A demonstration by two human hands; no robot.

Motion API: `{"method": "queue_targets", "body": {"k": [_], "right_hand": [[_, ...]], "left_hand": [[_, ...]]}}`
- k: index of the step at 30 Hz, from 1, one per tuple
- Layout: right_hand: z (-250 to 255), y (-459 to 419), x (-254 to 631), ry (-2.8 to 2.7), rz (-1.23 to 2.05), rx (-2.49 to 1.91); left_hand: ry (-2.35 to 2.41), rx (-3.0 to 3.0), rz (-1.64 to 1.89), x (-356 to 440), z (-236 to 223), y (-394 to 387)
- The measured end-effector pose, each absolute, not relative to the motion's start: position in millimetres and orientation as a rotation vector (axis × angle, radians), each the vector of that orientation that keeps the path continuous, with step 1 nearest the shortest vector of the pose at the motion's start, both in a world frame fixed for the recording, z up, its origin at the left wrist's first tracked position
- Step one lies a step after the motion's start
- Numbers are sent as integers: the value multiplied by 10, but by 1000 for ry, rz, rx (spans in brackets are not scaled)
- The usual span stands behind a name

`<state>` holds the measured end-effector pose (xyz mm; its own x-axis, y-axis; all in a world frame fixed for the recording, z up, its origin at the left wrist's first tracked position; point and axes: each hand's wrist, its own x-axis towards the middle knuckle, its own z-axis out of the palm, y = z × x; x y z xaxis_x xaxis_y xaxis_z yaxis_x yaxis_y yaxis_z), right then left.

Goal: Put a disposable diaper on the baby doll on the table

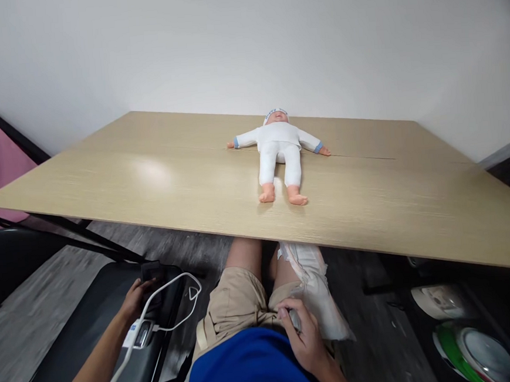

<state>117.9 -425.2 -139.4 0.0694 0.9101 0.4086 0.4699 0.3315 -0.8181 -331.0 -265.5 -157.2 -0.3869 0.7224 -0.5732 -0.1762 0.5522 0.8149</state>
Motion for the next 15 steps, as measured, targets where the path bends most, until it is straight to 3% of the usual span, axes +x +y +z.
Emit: {"method": "queue_targets", "body": {"k": [6,15], "right_hand": [[-1388,-4273,1147,-1495,605,-1291],[-1468,-4314,1094,-1352,744,-1269]], "left_hand": [[1374,435,970,-3212,-1332,-2963],[1202,342,825,-2440,-840,-3591]]}}
